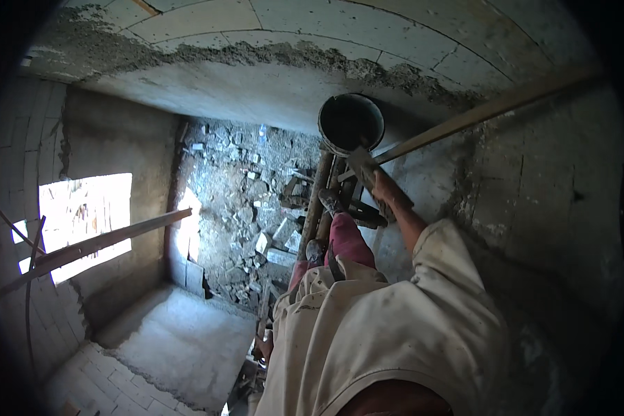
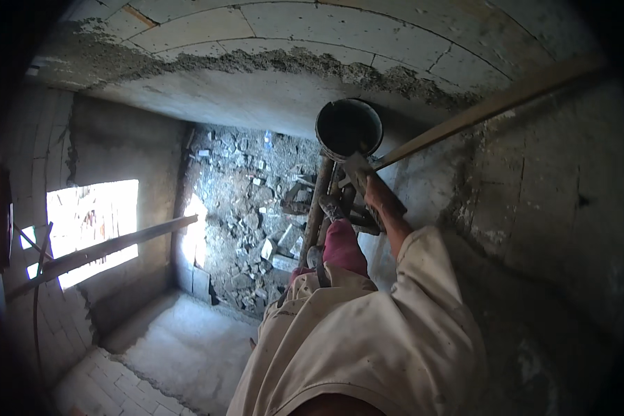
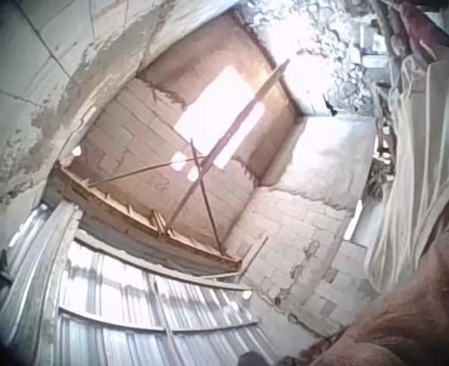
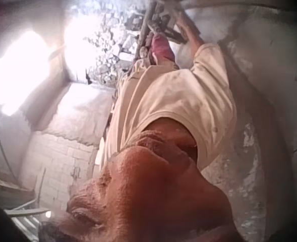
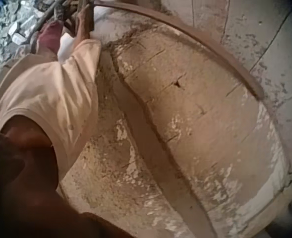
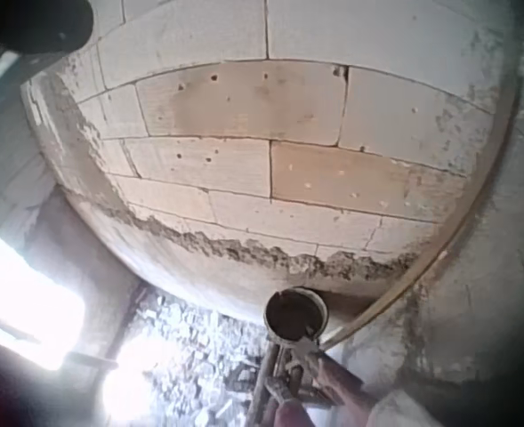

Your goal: The person uses a wooden float to smooth fresh plaster on a wall, repeatedly moving the tool in circular and vertical motions over the surface before stepping down from a wooden scaffold.

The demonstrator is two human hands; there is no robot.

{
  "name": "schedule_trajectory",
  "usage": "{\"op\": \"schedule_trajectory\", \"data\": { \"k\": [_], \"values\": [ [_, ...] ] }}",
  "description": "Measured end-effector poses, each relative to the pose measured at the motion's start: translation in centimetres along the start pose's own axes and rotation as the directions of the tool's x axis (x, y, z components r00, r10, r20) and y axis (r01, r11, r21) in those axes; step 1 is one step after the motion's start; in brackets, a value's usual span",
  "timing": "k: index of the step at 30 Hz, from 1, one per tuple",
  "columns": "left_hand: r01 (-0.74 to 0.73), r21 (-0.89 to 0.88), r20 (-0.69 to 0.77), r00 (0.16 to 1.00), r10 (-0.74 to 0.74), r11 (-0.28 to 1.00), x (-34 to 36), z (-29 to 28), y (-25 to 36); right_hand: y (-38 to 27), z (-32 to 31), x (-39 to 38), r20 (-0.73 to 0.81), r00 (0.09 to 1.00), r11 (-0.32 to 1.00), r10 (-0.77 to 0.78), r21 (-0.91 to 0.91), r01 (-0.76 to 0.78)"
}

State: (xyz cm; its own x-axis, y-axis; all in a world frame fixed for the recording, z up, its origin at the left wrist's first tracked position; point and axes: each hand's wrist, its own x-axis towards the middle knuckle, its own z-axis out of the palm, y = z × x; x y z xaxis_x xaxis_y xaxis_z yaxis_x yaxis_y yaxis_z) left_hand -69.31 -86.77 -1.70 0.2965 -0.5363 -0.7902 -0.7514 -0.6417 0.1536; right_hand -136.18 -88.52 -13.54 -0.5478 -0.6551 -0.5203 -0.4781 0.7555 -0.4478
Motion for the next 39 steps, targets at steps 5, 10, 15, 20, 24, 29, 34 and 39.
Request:
{"op": "schedule_trajectory", "data": {
  "k": [5,10,15,20,24,29,34,39],
  "values": [
    [-0.069,-0.33,-0.036,0.998,0.061,0.941,-5.4,3.5,4.5,-1.3,-5.9,9.8,-0.031,0.999,0.982,-0.007,-0.186,0.002],
    [-0.126,-0.47,-0.107,0.991,0.085,0.874,-9.0,3.7,9.5,-3.9,-8.6,15.3,-0.138,0.99,0.978,-0.022,-0.207,-0.007],
    [-0.216,-0.467,-0.211,0.969,0.129,0.858,-8.4,1.9,13.3,-1.5,-4.7,15.7,-0.283,0.91,0.938,-0.302,-0.256,0.232],
    [-0.185,-0.516,-0.14,0.982,0.13,0.836,-7.1,3.1,15.8,1.6,2.8,6.4,0.313,0.95,0.994,0.005,-0.102,0.028],
    [-0.22,-0.491,-0.085,0.975,0.205,0.843,-0.4,7.8,9.3,4.6,7.8,-1.8,0.475,0.88,0.998,0.018,0.052,-0.048],
    [-0.277,-0.549,-0.086,0.957,0.276,0.788,2.3,14.0,7.4,3.1,7.8,-3.0,0.503,0.863,0.995,0.05,0.053,-0.089],
    [-0.336,-0.531,-0.09,0.935,0.342,0.778,3.9,14.3,9.5,1.5,4.9,0.9,0.377,0.923,0.997,-0.076,0.06,0.058],
    [-0.204,-0.715,-0.106,0.977,0.185,0.668,-0.1,8.7,15.4,-5.1,1.5,3.0,0.429,0.902,0.968,0.047,0.204,-0.147]
  ]
}}
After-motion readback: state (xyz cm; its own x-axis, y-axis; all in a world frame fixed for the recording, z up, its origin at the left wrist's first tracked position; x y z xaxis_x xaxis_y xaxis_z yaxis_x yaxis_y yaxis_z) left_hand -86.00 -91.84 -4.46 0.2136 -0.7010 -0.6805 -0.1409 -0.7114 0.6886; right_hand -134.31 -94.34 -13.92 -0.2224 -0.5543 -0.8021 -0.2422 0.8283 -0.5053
